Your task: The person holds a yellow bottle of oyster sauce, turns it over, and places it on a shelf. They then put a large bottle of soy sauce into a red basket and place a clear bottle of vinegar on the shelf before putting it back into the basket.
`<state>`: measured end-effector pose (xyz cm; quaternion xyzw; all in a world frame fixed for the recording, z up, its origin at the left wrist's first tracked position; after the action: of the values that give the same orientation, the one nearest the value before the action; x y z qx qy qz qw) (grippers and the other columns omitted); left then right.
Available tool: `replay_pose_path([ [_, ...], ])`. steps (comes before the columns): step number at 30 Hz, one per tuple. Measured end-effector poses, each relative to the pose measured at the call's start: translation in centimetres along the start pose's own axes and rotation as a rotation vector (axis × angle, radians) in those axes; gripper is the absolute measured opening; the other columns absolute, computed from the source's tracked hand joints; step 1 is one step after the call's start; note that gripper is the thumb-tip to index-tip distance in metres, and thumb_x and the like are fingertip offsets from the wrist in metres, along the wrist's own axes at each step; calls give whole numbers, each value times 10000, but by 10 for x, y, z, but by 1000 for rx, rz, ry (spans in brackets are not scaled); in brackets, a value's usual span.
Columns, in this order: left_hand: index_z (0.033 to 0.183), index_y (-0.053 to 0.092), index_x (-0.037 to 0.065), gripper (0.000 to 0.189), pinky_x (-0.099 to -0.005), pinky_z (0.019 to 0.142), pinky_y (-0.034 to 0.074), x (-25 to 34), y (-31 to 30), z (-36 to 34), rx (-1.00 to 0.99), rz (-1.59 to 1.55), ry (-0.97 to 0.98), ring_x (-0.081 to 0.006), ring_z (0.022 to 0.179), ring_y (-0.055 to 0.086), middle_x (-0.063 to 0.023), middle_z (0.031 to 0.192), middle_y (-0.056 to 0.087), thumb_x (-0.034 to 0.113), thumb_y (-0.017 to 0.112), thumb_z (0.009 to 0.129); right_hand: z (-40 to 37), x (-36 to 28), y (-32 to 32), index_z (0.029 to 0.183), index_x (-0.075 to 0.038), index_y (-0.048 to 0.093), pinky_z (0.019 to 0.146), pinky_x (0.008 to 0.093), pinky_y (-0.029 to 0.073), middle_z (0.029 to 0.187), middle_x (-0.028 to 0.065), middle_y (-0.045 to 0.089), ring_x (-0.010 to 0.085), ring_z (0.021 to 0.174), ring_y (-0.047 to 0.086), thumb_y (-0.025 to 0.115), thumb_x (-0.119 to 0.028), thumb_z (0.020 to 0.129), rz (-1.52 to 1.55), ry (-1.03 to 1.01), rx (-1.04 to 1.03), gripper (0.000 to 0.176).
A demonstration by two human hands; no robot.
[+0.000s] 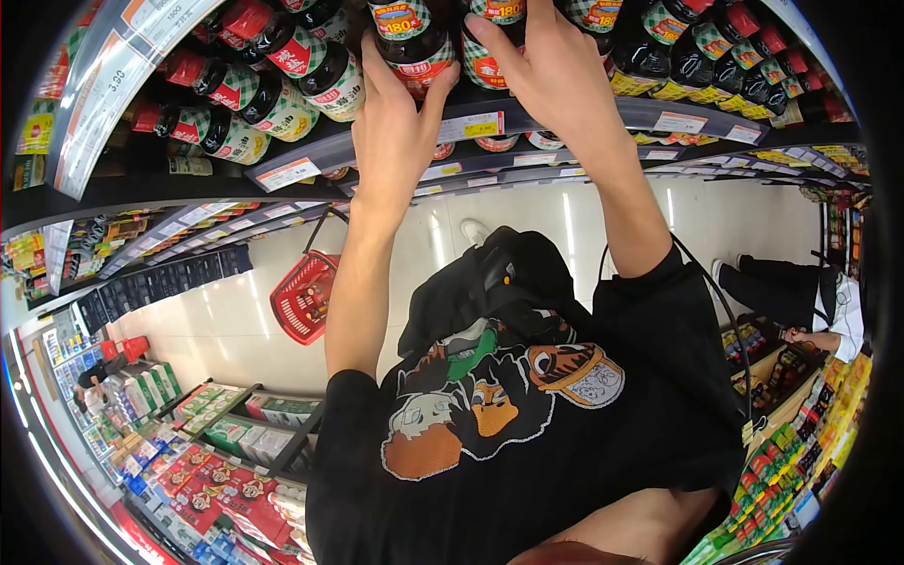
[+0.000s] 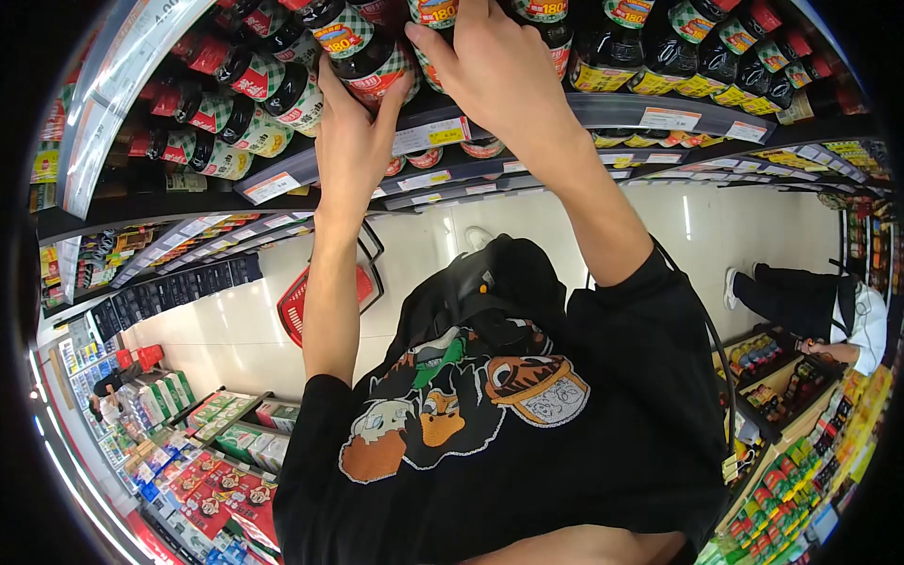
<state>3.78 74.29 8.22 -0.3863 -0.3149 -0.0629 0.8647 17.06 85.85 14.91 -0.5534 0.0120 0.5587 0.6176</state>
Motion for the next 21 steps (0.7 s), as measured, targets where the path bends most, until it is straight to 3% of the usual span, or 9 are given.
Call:
replay_pose_path([
  [6, 1498, 270, -161, 929, -432, 823, 567, -2, 3, -1, 41, 41, 50, -413, 976, 726, -323, 1107, 693, 391, 764, 938, 1, 5, 2, 1210, 78, 458, 676, 518, 569, 937, 339, 679, 494, 841, 701, 604, -318, 1032, 135, 117, -128, 459],
  [10, 1506, 283, -138, 930, -467, 718, 579, 0, 0, -5, 41, 45, -24, -445, 938, 714, -364, 1226, 623, 420, 755, 931, -6, -1, -3, 1369, 90, 422, 701, 456, 573, 1059, 320, 675, 413, 866, 730, 631, -289, 1025, 153, 32, -30, 552],
  [12, 1542, 256, -121, 956, -405, 632, 560, 12, -10, -13, -50, -72, -198, -318, 773, 703, -352, 1249, 620, 415, 760, 932, -14, -3, -4, 1513, 65, 348, 707, 382, 575, 1164, 269, 648, 273, 805, 728, 671, -221, 1006, 242, 90, -30, 665],
  [13, 1542, 256, -121, 956, -405, 632, 560, 13, -13, -19, -51, -68, -205, -318, 773, 703, -352, 1249, 620, 415, 760, 932, -20, -2, -2, 1513, 65, 348, 707, 382, 575, 1164, 269, 648, 273, 805, 728, 671, -221, 1006, 246, 92, -37, 665],
  [15, 1553, 271, -97, 934, -361, 566, 526, 12, -20, -32, -21, -124, -207, -213, 666, 638, -307, 1275, 631, 392, 768, 931, -32, 4, 7, 1446, 46, 461, 671, 304, 540, 1125, 187, 642, 192, 767, 665, 666, -171, 1010, 349, 78, 26, 529],
  [16, 1517, 374, -58, 787, -332, 553, 521, 15, -24, -40, 15, -164, -237, -186, 672, 647, -256, 1306, 639, 302, 769, 939, -46, 19, 19, 1492, 62, 355, 687, 243, 548, 1452, 174, 522, 143, 861, 698, 689, -21, 967, 326, -57, 107, 627],
  [17, 1517, 374, -58, 787, -332, 553, 521, 17, -27, -50, 18, -158, -248, -186, 672, 647, -256, 1306, 639, 302, 769, 939, -55, 26, 26, 1492, 62, 355, 687, 243, 548, 1452, 174, 522, 143, 861, 698, 689, -21, 967, 331, -57, 96, 627],
  [19, 1411, 526, -25, 569, -302, 542, 510, 23, -36, -70, 124, -392, -91, -163, 669, 646, -214, 1298, 659, 199, 760, 942, -76, 27, 29, 1519, 26, 376, 765, 267, 591, 1565, 210, 403, 157, 900, 715, 678, 35, 938, 565, -94, 140, 655],
  [21, 1242, 642, 14, 350, -271, 548, 508, 28, -40, -99, 14, -429, -86, -152, 663, 644, -166, 1245, 700, 117, 755, 927, -98, 24, 38, 1499, 29, 385, 788, 283, 591, 1562, 221, 409, 178, 903, 722, 633, 56, 947, 607, -106, 110, 606],
])
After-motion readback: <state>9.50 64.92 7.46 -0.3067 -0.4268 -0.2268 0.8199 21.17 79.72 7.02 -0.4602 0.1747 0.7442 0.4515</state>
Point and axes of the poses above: each hand's wrist, its own z-axis towards the middle knuckle, its own y-axis out of the palm, x = y × z, the point moved 4 cm from there along z, towards the middle knuckle
